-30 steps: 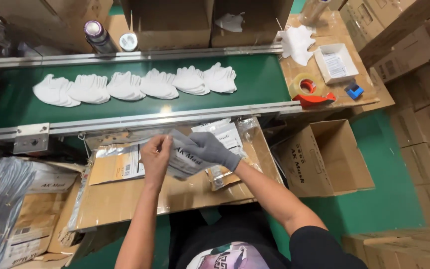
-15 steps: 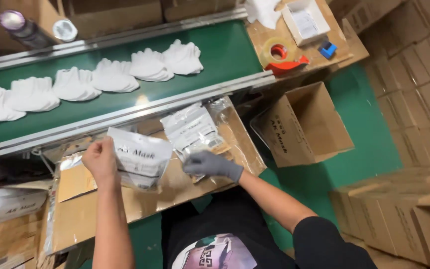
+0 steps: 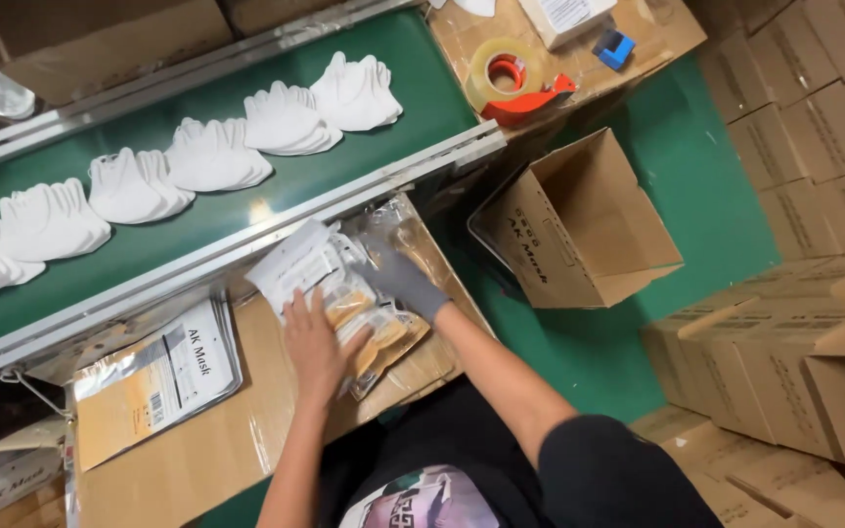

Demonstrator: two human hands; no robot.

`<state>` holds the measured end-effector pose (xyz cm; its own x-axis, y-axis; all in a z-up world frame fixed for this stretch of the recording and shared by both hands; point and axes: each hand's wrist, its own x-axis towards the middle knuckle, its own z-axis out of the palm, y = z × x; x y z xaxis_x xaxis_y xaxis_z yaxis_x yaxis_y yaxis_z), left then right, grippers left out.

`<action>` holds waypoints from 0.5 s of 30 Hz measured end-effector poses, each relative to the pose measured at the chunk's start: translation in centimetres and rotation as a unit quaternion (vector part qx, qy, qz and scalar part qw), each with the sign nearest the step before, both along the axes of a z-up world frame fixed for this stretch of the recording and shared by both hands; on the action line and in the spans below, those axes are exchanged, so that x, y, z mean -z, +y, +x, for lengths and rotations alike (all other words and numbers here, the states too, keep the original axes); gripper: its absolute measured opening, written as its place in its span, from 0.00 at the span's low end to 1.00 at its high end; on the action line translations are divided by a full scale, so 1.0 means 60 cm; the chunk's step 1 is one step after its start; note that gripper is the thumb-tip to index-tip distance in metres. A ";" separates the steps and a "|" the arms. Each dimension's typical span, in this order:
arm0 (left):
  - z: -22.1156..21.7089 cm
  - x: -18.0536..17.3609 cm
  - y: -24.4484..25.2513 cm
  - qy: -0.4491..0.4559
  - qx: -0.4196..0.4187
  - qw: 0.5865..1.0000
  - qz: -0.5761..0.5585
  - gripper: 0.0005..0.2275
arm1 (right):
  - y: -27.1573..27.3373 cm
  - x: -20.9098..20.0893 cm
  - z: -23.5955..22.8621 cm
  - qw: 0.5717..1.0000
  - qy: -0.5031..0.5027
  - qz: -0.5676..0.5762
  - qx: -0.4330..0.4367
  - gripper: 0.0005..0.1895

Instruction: The person picks up white face masks from a conveyor belt, stacks them, and places them into plastic bags before putting the bags into cardboard boxes. They also use a tape dispenser to seal one of the boxes.

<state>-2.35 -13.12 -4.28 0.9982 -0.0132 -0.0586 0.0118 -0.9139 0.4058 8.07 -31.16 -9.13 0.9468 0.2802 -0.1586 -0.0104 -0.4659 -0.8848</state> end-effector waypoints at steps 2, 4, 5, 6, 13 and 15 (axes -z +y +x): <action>-0.037 0.036 0.027 -0.004 -0.031 0.994 -0.107 0.48 | -0.009 -0.020 -0.009 0.995 0.071 0.032 0.058 0.42; -0.052 0.045 0.051 -0.014 -0.046 0.987 -0.153 0.48 | 0.017 -0.016 -0.009 0.988 0.119 0.082 0.055 0.42; -0.049 0.049 0.059 -0.026 -0.054 0.977 -0.204 0.48 | 0.024 -0.018 -0.001 0.977 0.161 0.127 0.058 0.42; -0.039 0.050 0.058 -0.031 -0.050 0.977 -0.205 0.48 | 0.023 -0.040 0.014 0.978 0.155 0.128 0.060 0.42; -0.043 -0.054 -0.029 -0.001 0.011 0.996 -0.091 0.43 | 0.063 -0.044 0.008 0.961 0.240 0.108 -0.080 0.32; -0.042 -0.069 -0.021 0.010 0.029 0.996 -0.083 0.42 | 0.045 -0.036 0.000 0.959 0.233 0.148 -0.061 0.31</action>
<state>-4.87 -14.40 -0.12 0.9941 -0.0813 -0.0712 -0.0287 -0.8338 0.5513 8.10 -28.48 -6.97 0.7495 0.4826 -0.4532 -0.3982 -0.2183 -0.8910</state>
